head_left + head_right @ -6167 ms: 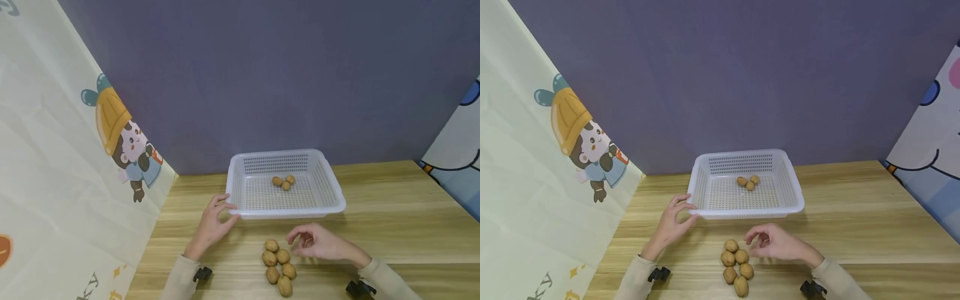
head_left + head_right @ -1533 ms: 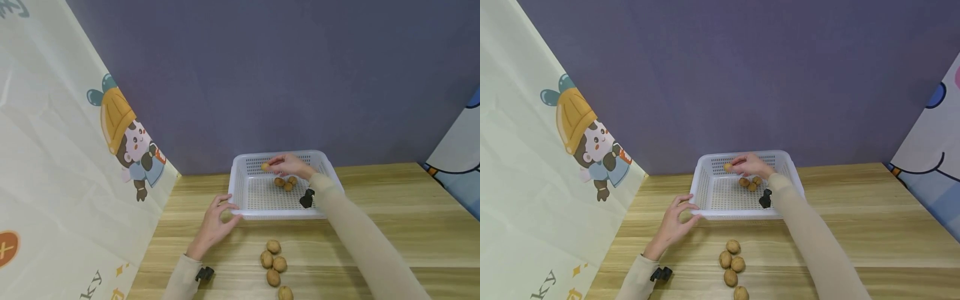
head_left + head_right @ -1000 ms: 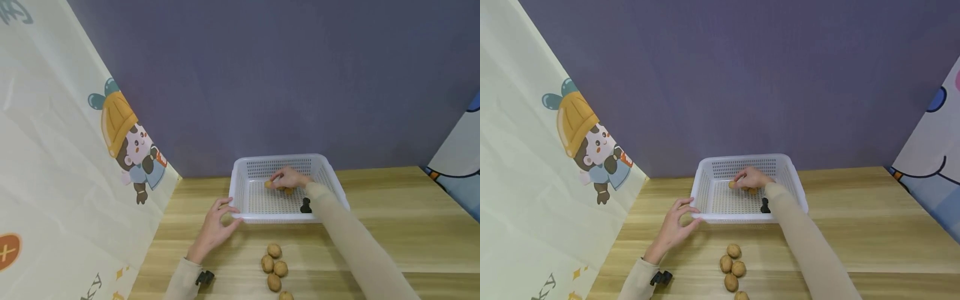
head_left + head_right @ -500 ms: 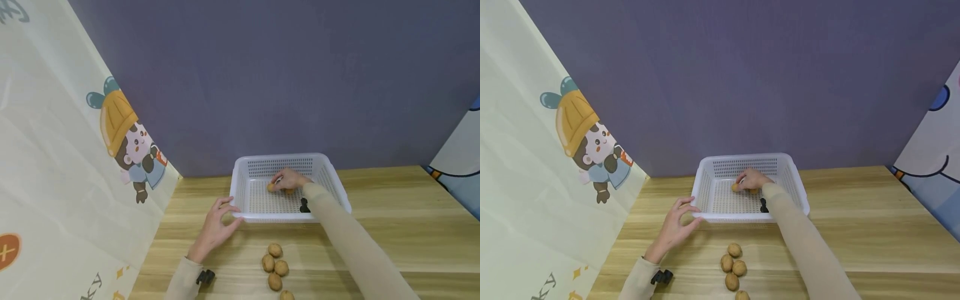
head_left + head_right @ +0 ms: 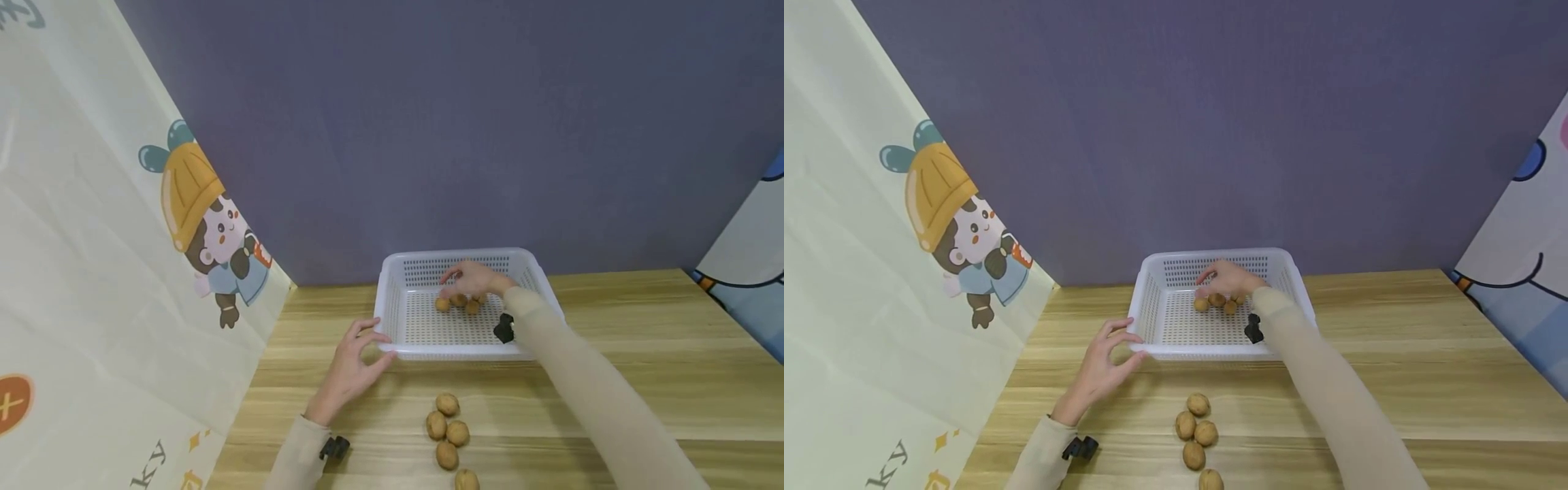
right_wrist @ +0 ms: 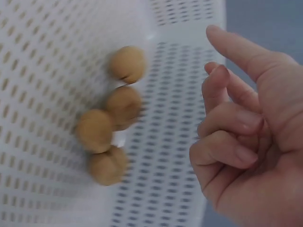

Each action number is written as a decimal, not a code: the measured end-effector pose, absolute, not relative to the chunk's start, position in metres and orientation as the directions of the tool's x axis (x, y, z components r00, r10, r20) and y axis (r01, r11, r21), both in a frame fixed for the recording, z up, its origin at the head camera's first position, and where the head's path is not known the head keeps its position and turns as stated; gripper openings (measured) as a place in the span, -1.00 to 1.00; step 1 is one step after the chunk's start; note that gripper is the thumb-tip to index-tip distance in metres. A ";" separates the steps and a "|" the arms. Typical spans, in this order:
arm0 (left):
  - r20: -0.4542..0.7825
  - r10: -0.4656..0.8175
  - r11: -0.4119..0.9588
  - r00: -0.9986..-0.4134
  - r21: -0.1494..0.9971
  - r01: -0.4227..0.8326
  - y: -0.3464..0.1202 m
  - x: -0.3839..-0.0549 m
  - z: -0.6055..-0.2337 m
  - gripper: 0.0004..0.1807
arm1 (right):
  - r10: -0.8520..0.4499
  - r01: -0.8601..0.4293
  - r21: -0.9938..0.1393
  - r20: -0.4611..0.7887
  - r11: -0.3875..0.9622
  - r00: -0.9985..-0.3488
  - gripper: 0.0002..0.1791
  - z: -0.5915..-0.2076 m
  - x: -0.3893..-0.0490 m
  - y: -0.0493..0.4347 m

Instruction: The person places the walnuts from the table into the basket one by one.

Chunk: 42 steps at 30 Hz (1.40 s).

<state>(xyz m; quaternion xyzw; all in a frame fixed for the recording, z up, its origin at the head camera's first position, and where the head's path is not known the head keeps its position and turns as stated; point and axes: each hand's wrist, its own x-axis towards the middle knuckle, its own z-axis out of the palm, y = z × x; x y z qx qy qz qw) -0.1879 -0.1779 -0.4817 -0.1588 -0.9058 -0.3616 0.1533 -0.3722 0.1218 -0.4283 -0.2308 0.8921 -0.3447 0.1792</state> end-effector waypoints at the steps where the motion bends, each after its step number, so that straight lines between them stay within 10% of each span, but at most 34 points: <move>1: 0.394 0.177 0.687 -0.902 0.607 0.400 -0.178 -0.188 -0.482 -0.76 | -0.542 -0.304 -0.697 -0.144 0.650 -0.828 -0.43 -0.423 -0.370 0.122; 23: 0.420 0.174 0.688 -0.891 0.595 0.415 -0.180 -0.188 -0.477 -0.76 | -0.761 -0.598 -0.758 0.219 0.260 -0.610 -0.72 -0.404 -0.237 0.137; 42: 0.389 0.174 0.696 -0.905 0.601 0.392 -0.178 -0.186 -0.478 -0.74 | -0.816 -0.426 -0.876 0.066 0.228 -0.574 -0.55 -0.498 -0.191 0.145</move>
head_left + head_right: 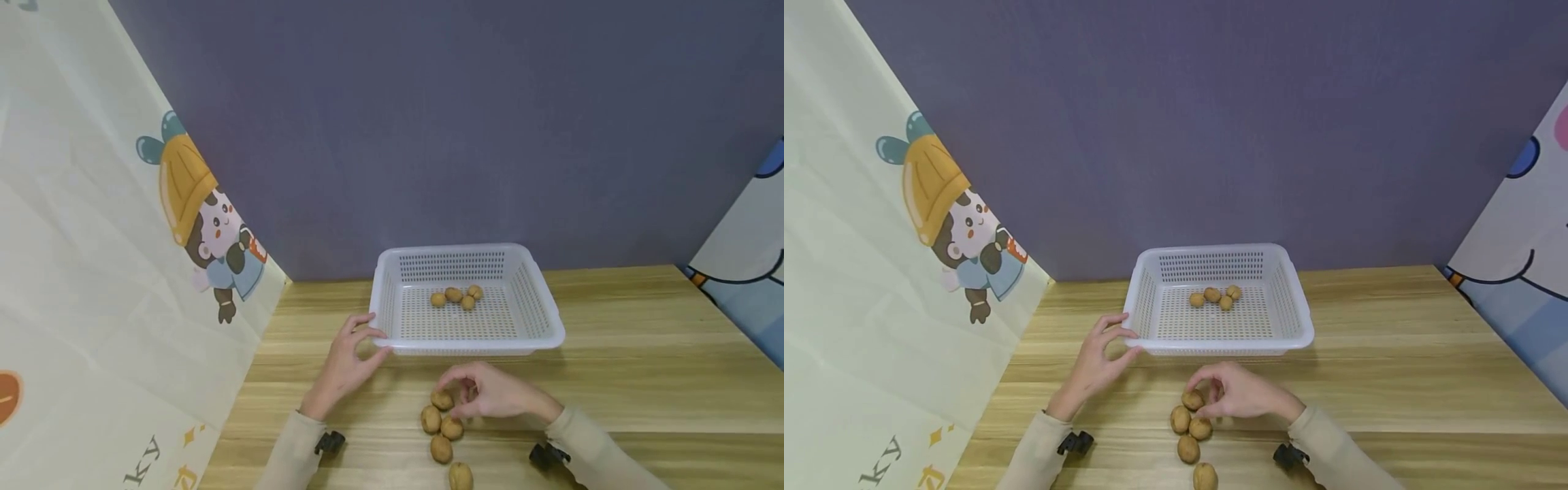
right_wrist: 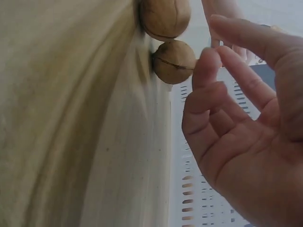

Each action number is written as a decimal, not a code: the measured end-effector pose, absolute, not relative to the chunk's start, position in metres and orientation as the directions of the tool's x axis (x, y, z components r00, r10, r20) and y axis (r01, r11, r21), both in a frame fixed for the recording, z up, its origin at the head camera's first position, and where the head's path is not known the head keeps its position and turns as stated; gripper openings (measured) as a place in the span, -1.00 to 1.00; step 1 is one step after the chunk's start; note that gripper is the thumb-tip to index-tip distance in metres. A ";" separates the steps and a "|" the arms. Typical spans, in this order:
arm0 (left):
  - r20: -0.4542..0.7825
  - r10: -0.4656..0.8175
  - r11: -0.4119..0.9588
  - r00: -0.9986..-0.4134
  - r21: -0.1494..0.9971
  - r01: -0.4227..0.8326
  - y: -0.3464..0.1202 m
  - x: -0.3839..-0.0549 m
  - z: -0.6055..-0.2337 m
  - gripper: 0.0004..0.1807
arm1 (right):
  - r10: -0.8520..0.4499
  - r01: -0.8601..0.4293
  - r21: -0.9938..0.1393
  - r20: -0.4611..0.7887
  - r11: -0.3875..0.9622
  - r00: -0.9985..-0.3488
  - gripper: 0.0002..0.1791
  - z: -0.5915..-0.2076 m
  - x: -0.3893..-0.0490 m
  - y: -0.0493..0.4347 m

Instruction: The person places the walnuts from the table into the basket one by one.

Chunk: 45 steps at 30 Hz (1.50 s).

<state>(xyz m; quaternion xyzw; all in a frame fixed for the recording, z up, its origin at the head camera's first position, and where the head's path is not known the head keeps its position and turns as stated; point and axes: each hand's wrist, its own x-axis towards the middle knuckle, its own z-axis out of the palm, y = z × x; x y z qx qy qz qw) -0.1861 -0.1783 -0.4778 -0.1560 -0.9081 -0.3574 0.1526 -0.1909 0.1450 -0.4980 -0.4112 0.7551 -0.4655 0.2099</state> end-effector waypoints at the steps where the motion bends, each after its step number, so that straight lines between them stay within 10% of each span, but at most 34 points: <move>1: 0.388 0.175 0.696 -0.905 0.601 0.392 -0.179 -0.186 -0.478 -0.74 | -0.815 -0.416 -0.881 0.063 0.226 -0.576 -0.54 -0.499 -0.191 0.145; 45: 0.409 0.175 0.690 -0.896 0.598 0.408 -0.178 -0.187 -0.480 -0.75 | -0.790 -0.367 -0.888 0.006 0.278 -0.612 -0.55 -0.492 -0.192 0.147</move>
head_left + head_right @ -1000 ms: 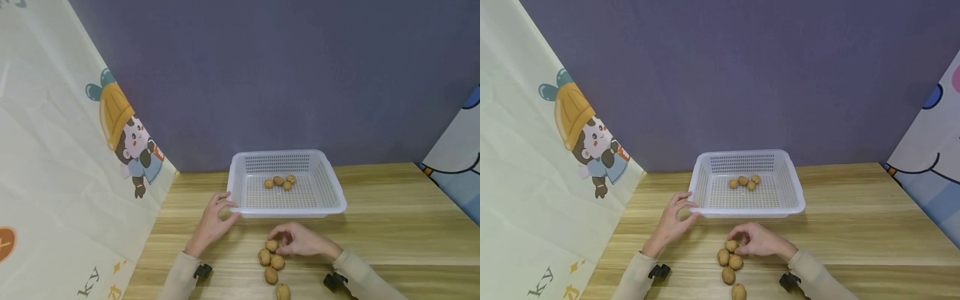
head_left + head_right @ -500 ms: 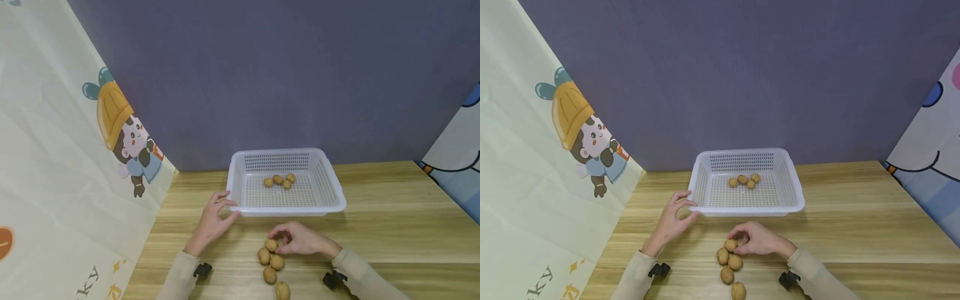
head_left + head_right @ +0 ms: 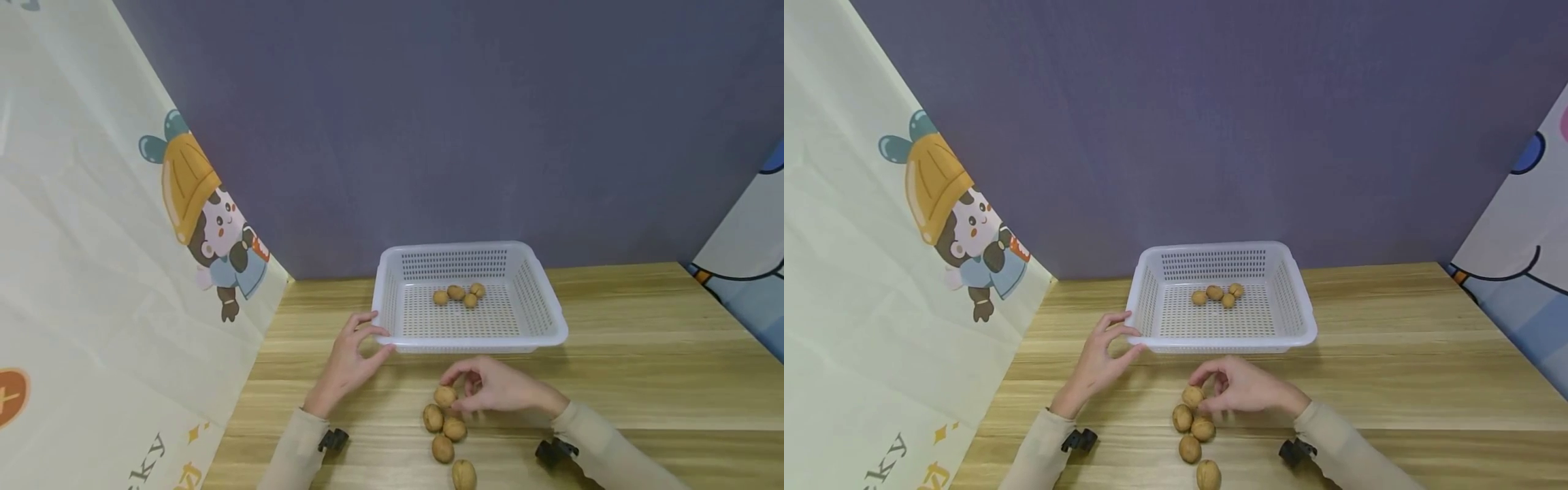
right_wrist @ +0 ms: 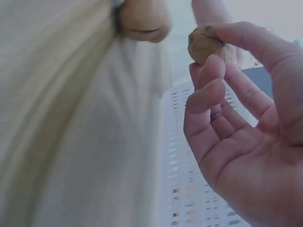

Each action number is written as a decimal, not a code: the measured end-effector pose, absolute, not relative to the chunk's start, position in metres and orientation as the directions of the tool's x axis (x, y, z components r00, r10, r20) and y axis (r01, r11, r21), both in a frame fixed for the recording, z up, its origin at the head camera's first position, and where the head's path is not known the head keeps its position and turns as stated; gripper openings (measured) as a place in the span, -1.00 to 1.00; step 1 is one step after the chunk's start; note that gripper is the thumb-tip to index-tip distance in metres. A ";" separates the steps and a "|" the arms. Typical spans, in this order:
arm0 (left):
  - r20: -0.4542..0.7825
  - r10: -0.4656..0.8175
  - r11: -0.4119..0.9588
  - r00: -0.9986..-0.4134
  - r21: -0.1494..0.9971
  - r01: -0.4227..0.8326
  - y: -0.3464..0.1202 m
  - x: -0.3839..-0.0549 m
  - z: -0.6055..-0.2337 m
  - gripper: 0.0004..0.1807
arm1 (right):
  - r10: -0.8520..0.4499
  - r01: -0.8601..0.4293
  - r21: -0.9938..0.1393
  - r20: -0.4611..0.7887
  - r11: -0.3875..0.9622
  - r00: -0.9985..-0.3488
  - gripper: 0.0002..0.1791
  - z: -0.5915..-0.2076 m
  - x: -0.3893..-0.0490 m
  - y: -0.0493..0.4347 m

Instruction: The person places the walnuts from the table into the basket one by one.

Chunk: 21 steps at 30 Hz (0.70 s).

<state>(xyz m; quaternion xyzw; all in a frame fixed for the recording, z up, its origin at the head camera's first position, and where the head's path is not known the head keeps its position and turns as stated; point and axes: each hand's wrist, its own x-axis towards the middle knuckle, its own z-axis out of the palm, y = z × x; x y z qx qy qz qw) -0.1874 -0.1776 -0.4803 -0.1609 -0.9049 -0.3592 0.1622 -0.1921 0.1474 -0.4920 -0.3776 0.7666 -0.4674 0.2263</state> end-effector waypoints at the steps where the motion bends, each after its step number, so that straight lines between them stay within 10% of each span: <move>1: 0.407 0.174 0.692 -0.897 0.597 0.406 -0.178 -0.187 -0.480 -0.75 | -0.793 -0.369 -0.886 0.002 0.281 -0.609 -0.55 -0.488 -0.192 0.148; 21: 0.401 0.186 0.698 -0.897 0.589 0.407 -0.178 -0.186 -0.478 -0.76 | -0.853 -0.396 -0.896 0.039 0.201 -0.521 -0.58 -0.388 -0.223 0.144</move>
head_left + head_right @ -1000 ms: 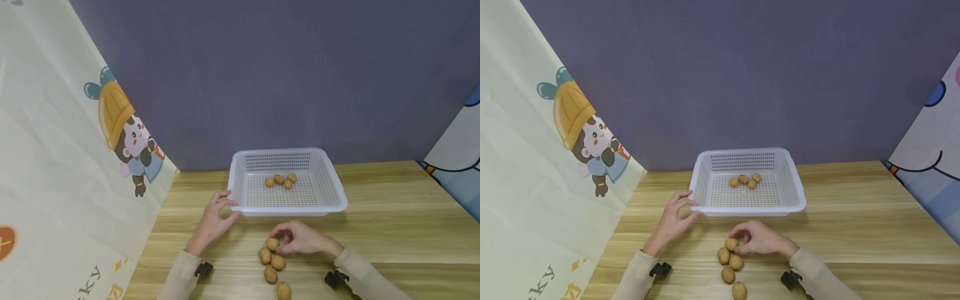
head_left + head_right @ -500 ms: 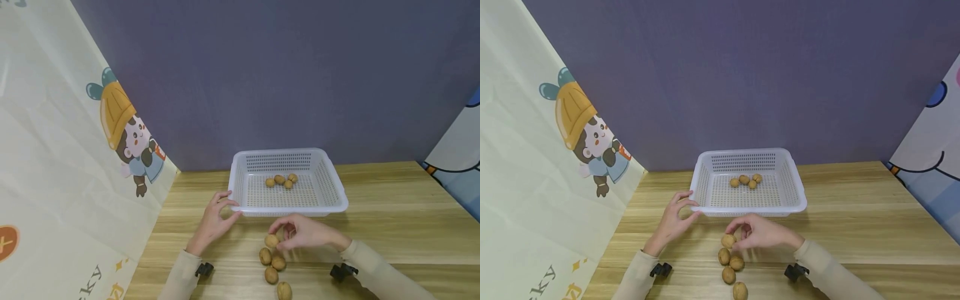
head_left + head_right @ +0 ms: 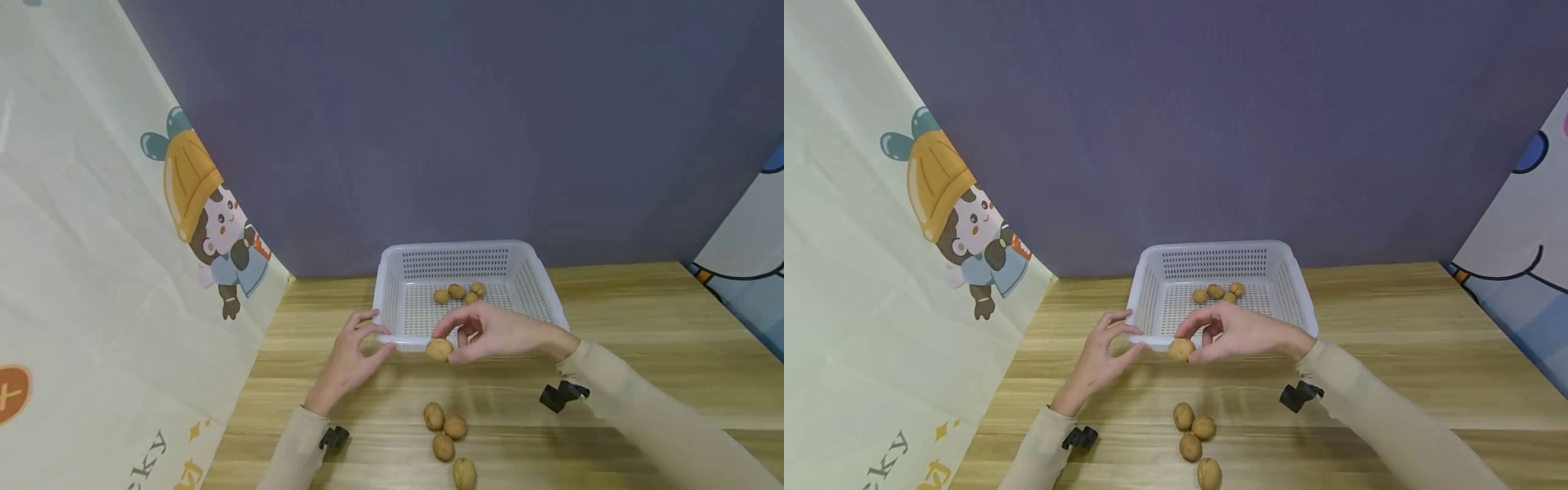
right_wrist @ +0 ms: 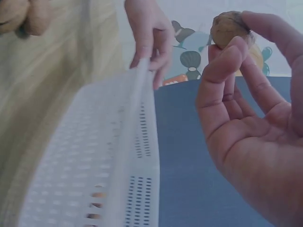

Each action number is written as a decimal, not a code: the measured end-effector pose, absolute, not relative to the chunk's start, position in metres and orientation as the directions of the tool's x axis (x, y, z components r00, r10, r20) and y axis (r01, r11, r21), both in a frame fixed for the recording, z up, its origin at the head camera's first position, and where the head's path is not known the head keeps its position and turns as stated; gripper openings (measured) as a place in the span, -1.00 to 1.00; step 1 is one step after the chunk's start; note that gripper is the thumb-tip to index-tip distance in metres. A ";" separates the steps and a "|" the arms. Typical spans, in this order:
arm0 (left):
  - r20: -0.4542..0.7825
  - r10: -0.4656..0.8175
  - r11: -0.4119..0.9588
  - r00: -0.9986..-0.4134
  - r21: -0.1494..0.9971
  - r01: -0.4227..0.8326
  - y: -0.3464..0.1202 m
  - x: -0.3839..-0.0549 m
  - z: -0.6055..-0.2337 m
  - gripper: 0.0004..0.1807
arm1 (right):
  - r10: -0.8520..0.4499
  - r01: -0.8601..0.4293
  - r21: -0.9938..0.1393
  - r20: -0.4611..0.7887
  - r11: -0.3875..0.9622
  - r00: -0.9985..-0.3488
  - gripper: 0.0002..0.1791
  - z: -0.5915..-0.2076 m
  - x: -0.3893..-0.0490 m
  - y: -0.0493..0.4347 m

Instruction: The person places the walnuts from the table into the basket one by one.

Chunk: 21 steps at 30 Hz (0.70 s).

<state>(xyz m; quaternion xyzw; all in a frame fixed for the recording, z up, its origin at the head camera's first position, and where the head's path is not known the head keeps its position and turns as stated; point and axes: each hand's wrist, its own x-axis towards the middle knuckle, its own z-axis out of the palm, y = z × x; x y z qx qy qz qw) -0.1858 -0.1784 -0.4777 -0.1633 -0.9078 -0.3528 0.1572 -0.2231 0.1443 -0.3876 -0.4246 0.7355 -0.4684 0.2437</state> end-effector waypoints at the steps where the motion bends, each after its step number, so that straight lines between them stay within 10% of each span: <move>1: 0.402 0.186 0.695 -0.896 0.591 0.410 -0.179 -0.186 -0.477 -0.76 | -0.857 -0.400 -0.898 0.053 0.183 -0.513 -0.58 -0.384 -0.226 0.143; 21: 0.406 0.194 0.673 -0.893 0.607 0.423 -0.186 -0.182 -0.475 -0.76 | -0.729 -0.262 -0.906 -0.072 0.334 -0.681 -0.49 -0.336 -0.306 0.145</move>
